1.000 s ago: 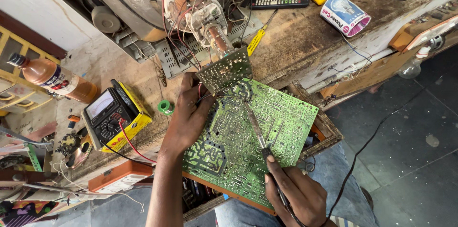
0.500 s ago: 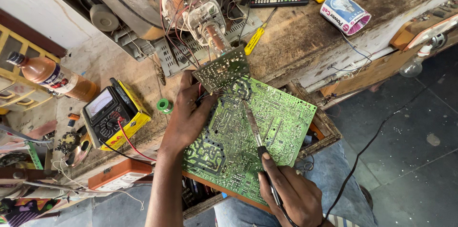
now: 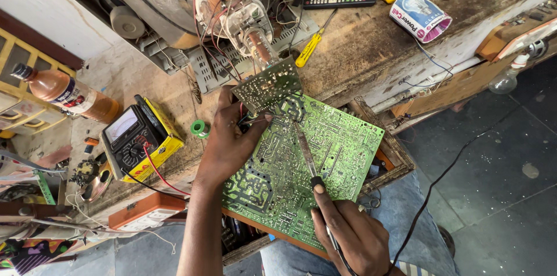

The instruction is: The person uses a soldering iron to repair components on a green circuit board and then uses a yellow-handled screwdriver to work on a dismantled cathode ray tube monitor at a repair bench.

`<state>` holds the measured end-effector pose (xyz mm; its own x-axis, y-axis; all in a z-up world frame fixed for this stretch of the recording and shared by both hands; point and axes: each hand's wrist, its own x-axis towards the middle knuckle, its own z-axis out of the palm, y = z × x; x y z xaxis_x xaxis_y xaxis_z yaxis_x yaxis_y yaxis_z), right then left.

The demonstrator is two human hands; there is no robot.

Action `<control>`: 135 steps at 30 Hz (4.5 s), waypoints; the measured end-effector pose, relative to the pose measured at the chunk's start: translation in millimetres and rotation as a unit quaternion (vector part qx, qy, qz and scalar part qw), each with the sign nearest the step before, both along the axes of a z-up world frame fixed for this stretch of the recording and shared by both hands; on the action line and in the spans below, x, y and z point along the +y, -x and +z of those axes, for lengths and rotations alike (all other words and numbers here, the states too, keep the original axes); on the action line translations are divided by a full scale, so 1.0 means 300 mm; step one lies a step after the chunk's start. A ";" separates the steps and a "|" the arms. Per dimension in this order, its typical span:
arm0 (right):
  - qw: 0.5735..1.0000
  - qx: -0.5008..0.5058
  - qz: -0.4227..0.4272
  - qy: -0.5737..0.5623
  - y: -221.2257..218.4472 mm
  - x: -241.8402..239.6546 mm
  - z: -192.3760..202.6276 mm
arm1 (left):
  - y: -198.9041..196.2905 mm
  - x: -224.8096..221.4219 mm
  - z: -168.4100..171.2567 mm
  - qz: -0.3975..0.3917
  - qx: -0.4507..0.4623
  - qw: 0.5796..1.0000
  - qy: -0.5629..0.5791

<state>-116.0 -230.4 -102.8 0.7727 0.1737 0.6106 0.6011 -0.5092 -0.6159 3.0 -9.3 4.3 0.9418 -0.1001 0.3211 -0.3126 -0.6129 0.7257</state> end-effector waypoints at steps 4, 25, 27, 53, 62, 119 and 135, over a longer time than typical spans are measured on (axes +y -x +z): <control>1.000 -0.004 0.011 -0.006 0.000 0.001 -0.021 | -0.005 0.001 -0.008 -0.012 -0.021 1.000 -0.005; 0.997 -0.054 -0.041 0.036 -0.017 -0.003 -0.073 | -0.019 0.020 -0.041 0.057 0.036 0.998 -0.006; 0.997 -0.041 -0.061 0.032 -0.011 0.000 -0.101 | -0.021 0.024 -0.057 0.071 0.063 0.995 -0.002; 0.998 0.041 -0.017 -0.033 -0.002 -0.015 0.009 | -0.010 0.013 -0.038 0.017 -0.027 0.999 -0.018; 0.998 0.007 -0.005 -0.064 -0.012 -0.027 0.006 | -0.014 0.022 -0.044 -0.002 -0.031 0.999 -0.008; 0.994 -0.110 0.019 -0.013 -0.035 0.061 0.136 | -0.018 -0.025 -0.051 0.126 0.108 0.985 0.051; 0.987 -0.004 0.018 -0.162 -0.052 -0.225 0.058 | 0.009 0.419 0.047 0.145 -0.030 0.962 -0.230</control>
